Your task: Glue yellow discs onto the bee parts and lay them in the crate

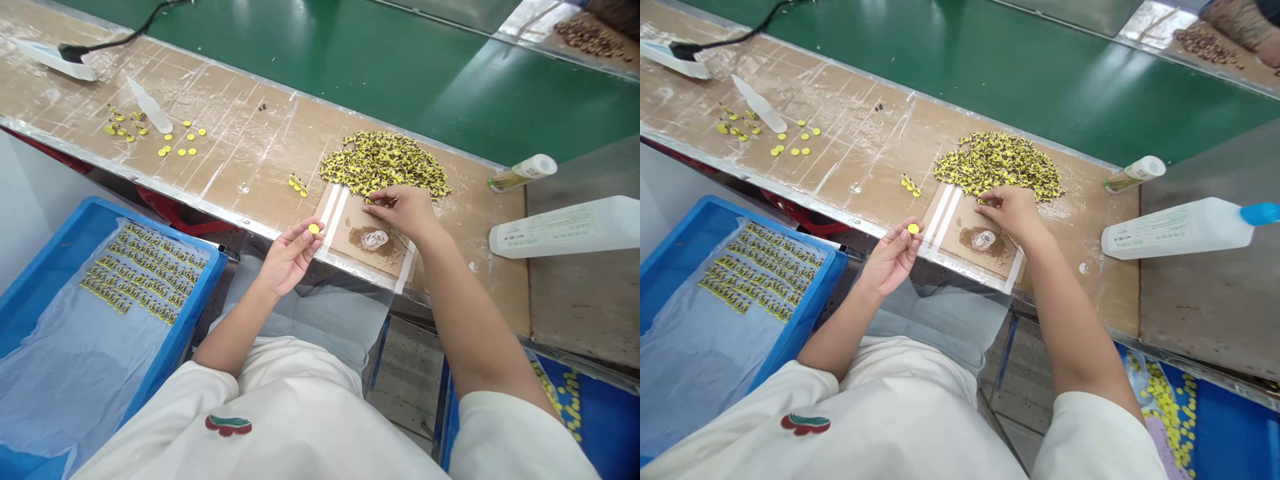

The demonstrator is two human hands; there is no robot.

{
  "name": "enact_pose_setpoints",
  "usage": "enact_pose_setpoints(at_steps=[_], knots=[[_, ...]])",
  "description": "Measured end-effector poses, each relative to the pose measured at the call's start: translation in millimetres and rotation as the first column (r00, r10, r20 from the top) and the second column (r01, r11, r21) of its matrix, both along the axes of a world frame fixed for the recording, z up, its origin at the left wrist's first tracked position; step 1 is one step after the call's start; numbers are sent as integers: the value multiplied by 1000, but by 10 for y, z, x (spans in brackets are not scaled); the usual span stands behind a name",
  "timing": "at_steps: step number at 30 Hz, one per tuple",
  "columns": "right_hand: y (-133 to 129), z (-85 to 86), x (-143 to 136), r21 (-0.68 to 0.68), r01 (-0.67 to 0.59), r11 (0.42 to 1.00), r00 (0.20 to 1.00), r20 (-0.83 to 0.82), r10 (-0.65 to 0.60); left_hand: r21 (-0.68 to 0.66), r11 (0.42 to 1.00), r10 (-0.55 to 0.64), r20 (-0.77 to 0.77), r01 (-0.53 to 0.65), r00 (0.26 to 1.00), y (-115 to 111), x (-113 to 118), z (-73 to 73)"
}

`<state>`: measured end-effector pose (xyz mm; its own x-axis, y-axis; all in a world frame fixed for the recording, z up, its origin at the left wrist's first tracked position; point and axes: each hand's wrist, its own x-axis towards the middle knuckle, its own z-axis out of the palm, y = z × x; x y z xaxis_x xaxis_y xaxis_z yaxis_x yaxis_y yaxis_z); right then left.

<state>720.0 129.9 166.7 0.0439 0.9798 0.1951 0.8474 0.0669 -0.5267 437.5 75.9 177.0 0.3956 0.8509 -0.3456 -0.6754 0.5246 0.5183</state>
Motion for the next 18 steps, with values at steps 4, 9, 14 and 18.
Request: enact_pose_setpoints(at_steps=[4,9,14,18], knots=[[38,-54,65,-4,-73,997,996,42,73,-28,1000,-5,13,5,1000,15,-1,14],[1,27,67,13,-257,966,923,301,241,-12,1000,-25,31,26,999,9,20,-12],[-77,12,100,29,-272,962,889,389,240,14,999,-36,39,35,999,0,48,-31],[-112,19,174,21,-181,983,930,329,164,2,999,-40,32,40,999,-2,75,-25]])
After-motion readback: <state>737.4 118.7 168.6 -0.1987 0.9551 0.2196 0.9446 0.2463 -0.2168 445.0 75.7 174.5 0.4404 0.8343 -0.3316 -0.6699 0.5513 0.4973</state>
